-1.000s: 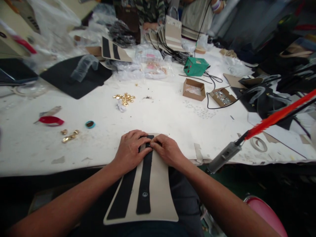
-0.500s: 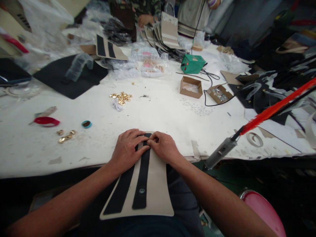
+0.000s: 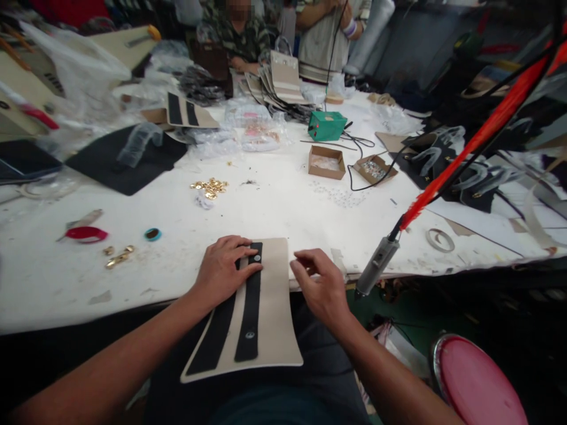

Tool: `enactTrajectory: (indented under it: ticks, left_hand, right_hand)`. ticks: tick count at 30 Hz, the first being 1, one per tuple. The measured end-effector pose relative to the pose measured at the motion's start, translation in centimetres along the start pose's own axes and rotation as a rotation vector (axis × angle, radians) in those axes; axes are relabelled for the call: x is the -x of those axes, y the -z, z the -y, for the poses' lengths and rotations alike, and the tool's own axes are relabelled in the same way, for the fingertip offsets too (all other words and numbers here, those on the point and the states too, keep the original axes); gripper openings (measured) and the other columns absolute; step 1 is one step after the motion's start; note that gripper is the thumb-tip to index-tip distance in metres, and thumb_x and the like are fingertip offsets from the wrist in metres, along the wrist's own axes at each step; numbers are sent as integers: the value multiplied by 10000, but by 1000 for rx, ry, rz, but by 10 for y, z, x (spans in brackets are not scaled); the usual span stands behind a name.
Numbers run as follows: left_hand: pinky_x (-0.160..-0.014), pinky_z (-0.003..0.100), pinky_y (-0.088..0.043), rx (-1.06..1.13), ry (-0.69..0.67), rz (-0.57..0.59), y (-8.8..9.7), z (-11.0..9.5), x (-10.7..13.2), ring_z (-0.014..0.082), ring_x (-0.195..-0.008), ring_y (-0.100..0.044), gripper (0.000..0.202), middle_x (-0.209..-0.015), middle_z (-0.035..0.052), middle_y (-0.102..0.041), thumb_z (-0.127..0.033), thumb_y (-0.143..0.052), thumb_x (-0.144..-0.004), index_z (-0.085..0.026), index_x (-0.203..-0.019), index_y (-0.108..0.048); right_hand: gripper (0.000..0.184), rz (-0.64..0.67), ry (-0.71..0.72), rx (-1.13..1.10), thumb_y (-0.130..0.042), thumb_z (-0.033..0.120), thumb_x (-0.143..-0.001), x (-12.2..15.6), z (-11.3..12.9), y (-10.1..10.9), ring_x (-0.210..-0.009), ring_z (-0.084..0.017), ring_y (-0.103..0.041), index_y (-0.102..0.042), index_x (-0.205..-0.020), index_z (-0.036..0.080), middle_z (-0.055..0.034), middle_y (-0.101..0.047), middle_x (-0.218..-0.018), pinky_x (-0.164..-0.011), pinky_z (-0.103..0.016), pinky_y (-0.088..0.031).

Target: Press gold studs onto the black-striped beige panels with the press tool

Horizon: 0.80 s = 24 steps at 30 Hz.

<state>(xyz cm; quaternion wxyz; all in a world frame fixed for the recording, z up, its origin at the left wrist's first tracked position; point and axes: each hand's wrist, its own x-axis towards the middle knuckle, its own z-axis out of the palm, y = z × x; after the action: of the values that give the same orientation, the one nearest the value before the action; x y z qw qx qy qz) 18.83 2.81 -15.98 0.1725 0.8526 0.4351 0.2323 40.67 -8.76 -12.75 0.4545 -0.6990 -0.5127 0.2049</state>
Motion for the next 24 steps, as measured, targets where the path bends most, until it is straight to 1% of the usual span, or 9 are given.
enactTrajectory:
  ticks: [3,5,8,11,13,16,18,21,24]
  left_hand:
    - [-1047,514,-450,2,-5,-4,-3,2,0,300,-1276,-591,242,-1281,23,-742,-374,-859,-838,-291,-1053,-784]
    - [-1045,519,-450,8,-8,-8,-4,3,0,300,-1272,-596,245,-1274,21,-743,-373,-866,-831,-297,-1048,-779]
    - [-1053,521,-450,23,-9,-27,-4,3,1,294,-1260,-605,246,-1256,8,-747,-355,-879,-819,-301,-1037,-778]
    - [-1053,517,-458,42,-8,-47,-4,3,2,290,-1243,-615,269,-1241,3,-750,-344,-890,-807,-312,-1052,-784]
    - [-1048,517,-462,52,-8,-57,-5,3,4,291,-1241,-617,274,-1240,3,-750,-344,-889,-810,-326,-1066,-792]
    - [-1051,523,-462,51,-15,-64,-8,6,5,299,-1251,-613,270,-1243,5,-750,-348,-886,-813,-339,-1071,-804]
    - [-1057,527,-459,41,-27,-65,-10,7,5,303,-1263,-608,276,-1253,8,-748,-353,-885,-813,-337,-1078,-808]
    - [-1051,537,-461,25,-36,-57,-9,7,4,312,-1271,-603,282,-1265,20,-745,-362,-880,-821,-326,-1092,-811]
    - [-1038,542,-471,25,-34,-49,-6,5,3,318,-1264,-608,282,-1257,33,-746,-364,-882,-819,-315,-1088,-813]
  right_hand:
    - [285,-395,12,170,-745,449,-903,38,-25,45,-853,-224,-688,-702,-1074,226,-72,-702,-1052,-820,-387,-556]
    - [544,-585,-109,270,-805,507,-831,50,-46,67,-957,-261,-705,-661,-1259,205,-102,-689,-1188,-888,-428,-551]
    - [870,-572,-329,349,-820,626,-724,43,-76,81,-1047,-328,-689,-583,-1426,169,-161,-662,-1297,-930,-488,-533]
    - [712,-463,-415,452,-723,681,-734,24,-93,81,-966,-352,-664,-695,-1183,130,-159,-714,-1070,-921,-516,-503]
    - [559,-460,-430,484,-666,656,-768,14,-93,81,-919,-355,-648,-702,-997,148,-141,-709,-912,-911,-518,-484]
    - [454,-460,-427,329,-719,582,-756,7,-74,80,-885,-333,-648,-697,-944,169,-105,-703,-857,-865,-486,-487]
    - [435,-436,-390,12,-794,519,-732,1,-49,70,-788,-273,-651,-702,-982,175,-51,-684,-797,-778,-426,-509]
    - [418,-312,-293,-582,-880,430,-708,-17,-1,36,-555,-152,-559,-674,-985,195,55,-568,-622,-614,-316,-502]
    - [327,-148,-143,-833,-891,388,-753,-42,41,-10,-492,-111,-523,-639,-855,207,72,-538,-580,-555,-274,-507]
